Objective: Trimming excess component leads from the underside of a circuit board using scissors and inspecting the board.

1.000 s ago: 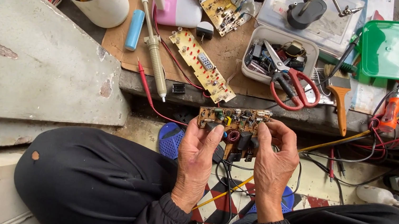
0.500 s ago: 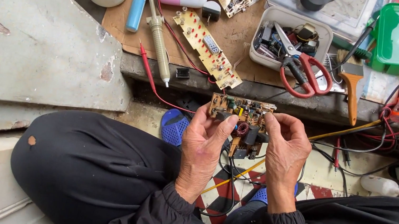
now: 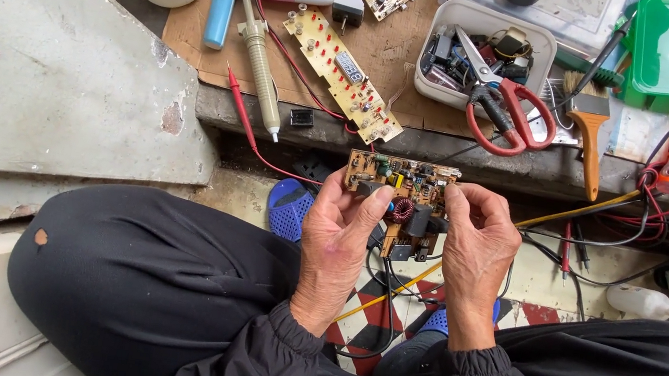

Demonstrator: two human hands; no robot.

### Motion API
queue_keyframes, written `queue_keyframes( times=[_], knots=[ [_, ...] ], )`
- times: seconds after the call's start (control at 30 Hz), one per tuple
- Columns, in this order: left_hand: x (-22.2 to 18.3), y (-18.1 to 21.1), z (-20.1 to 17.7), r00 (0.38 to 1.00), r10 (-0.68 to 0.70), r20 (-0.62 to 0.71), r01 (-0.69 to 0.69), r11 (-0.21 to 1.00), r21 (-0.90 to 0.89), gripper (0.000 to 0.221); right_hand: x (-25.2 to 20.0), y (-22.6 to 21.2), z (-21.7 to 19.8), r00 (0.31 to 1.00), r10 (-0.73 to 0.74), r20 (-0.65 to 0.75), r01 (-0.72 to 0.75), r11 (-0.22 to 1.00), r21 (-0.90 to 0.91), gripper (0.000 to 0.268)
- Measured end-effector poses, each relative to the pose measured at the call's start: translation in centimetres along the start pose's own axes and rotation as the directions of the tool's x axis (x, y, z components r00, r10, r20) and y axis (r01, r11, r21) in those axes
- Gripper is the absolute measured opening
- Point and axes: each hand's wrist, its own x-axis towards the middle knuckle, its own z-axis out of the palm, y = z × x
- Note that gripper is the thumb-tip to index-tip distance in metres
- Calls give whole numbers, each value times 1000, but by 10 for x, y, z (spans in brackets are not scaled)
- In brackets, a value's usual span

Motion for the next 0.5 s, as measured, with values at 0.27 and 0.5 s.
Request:
queue_keyframes(
  times=[0.27,0.5],
  knots=[
    [1,-2,-2,999,-41,-27,41,999,-8,48,1,3,-3,1000,-29,-6,28,999,-31,6],
    [8,-5,-6,983,-147,-110,136,986,-101,49,-5,-27,-6,988,141,-68,-136,987,82,14]
  ],
)
